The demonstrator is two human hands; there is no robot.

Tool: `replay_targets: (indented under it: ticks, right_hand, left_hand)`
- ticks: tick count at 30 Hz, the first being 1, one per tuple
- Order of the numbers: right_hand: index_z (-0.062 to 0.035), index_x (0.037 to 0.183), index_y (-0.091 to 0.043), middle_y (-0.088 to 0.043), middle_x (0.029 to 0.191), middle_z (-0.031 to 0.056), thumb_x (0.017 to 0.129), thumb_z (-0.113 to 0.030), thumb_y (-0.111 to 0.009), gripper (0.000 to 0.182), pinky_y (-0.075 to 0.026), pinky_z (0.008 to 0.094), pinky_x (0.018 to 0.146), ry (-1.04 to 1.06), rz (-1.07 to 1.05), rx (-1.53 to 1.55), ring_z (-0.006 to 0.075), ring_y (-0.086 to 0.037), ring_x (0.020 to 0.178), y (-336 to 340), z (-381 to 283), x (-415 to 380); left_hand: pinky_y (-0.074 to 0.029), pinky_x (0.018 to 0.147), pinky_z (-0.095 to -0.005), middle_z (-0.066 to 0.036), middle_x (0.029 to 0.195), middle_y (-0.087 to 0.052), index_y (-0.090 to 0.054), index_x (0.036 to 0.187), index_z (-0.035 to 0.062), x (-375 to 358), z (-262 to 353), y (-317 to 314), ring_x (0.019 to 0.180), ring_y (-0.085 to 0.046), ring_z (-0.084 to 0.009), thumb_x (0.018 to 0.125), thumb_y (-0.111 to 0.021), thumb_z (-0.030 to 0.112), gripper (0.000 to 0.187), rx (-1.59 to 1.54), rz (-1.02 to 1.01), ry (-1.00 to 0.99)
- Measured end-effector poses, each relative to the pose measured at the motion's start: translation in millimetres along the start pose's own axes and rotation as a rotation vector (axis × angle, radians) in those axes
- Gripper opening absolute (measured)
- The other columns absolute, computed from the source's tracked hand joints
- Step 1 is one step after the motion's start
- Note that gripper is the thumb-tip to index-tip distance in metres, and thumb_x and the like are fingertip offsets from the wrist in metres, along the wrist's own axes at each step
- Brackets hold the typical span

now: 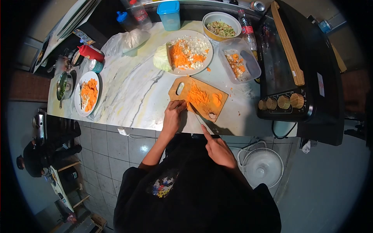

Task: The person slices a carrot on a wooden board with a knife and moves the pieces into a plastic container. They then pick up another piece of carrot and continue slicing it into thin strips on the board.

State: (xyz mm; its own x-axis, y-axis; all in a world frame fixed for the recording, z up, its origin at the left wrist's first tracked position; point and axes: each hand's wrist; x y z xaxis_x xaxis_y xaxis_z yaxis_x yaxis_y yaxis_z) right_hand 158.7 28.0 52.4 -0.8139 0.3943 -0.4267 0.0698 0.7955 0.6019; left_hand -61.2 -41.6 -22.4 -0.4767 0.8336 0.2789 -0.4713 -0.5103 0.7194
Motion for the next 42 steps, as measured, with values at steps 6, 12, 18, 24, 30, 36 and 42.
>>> replay_targets:
  ticks: [6, 12, 18, 24, 30, 36, 42]
  right_hand:
    - [-0.0188, 0.154, -0.017, -0.063, 0.077, 0.0269, 0.09, -0.007, -0.053, 0.075, -0.05, 0.0534, 0.075, -0.042, -0.047, -0.023, 0.0459, -0.063, 0.075, -0.1, -9.1, -0.7]
    - [-0.0194, 0.154, -0.017, -0.063, 0.078, 0.0282, 0.089, -0.006, -0.053, 0.076, -0.051, 0.0535, 0.075, -0.075, -0.055, -0.058, 0.0464, -0.064, 0.076, -1.3, -14.2, 0.6]
    - [-0.0163, 0.155, -0.014, -0.063, 0.076, 0.0292, 0.088, -0.003, -0.053, 0.079, -0.051, 0.0536, 0.074, -0.052, -0.053, -0.047, 0.0478, -0.064, 0.076, -7.6, -11.4, 1.8]
    - [-0.0036, 0.154, -0.011, -0.062, 0.076, 0.0321, 0.079, 0.009, -0.053, 0.086, -0.052, 0.0529, 0.075, -0.05, -0.126, -0.132, 0.0477, -0.064, 0.077, 5.1, -27.1, 4.1]
    - [-0.0003, 0.153, -0.014, -0.063, 0.077, 0.0318, 0.077, 0.012, -0.051, 0.085, -0.052, 0.0518, 0.072, 0.075, -0.019, -0.212, 0.047, -0.065, 0.076, -0.6, -18.7, 22.6]
    - [0.002, 0.152, -0.017, -0.061, 0.085, 0.0351, 0.079, 0.011, -0.051, 0.081, -0.052, 0.0502, 0.076, 0.01, -0.115, -0.26, 0.046, -0.065, 0.085, 4.1, -32.6, 37.0]
    - [-0.0062, 0.154, -0.012, -0.062, 0.083, 0.0334, 0.08, 0.01, -0.052, 0.086, -0.051, 0.0526, 0.079, -0.054, -0.15, -0.164, 0.0464, -0.064, 0.085, 1.8, -20.0, 7.6]
  left_hand:
    - [-0.052, 0.086, -0.0381, -0.015, 0.109, -0.066, -0.07, 0.109, -0.0019, -6.2, 3.1, -4.9, 0.102, -0.059, -0.0321, 0.067, -0.059, -0.009, 0.044, 0.107, 0.001, -0.026]
    - [-0.052, 0.087, -0.0386, -0.014, 0.11, -0.065, -0.068, 0.112, -0.0026, -9.2, 3.6, -9.7, 0.103, -0.058, -0.0311, 0.064, -0.058, -0.011, 0.05, 0.12, 0.009, -0.003]
    - [-0.051, 0.089, -0.0384, -0.014, 0.111, -0.065, -0.067, 0.113, -0.004, -9.7, 4.3, -10.6, 0.104, -0.057, -0.0315, 0.063, -0.057, -0.012, 0.052, 0.123, 0.016, -0.003]
    - [-0.051, 0.09, -0.0383, -0.014, 0.112, -0.065, -0.067, 0.113, -0.0054, -9.7, 5.9, -8.7, 0.104, -0.057, -0.0318, 0.062, -0.057, -0.011, 0.052, 0.11, -0.002, 0.014]
    - [-0.051, 0.09, -0.0375, -0.014, 0.112, -0.065, -0.068, 0.112, -0.0044, -8.5, 6.3, -8.0, 0.104, -0.057, -0.0311, 0.064, -0.058, -0.011, 0.049, 0.093, -0.008, 0.05]
    - [-0.051, 0.091, -0.0378, -0.013, 0.113, -0.066, -0.069, 0.111, -0.0024, -12.0, 1.5, -12.9, 0.104, -0.057, -0.0315, 0.064, -0.058, -0.012, 0.048, 0.082, 0.017, 0.053]
    - [-0.051, 0.091, -0.0389, -0.012, 0.114, -0.065, -0.068, 0.111, -0.001, -12.8, -0.9, -15.7, 0.105, -0.057, -0.0317, 0.066, -0.059, -0.012, 0.046, 0.073, 0.032, 0.045]
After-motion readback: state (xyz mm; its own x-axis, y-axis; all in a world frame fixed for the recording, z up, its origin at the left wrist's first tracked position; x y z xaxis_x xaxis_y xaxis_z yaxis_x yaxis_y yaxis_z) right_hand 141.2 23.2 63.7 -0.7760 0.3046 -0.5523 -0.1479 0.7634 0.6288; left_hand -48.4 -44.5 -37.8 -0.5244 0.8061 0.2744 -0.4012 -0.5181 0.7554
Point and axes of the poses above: each hand's wrist, its own x-axis towards the middle knuckle, its own y-axis out of the back of the hand, z = x × y
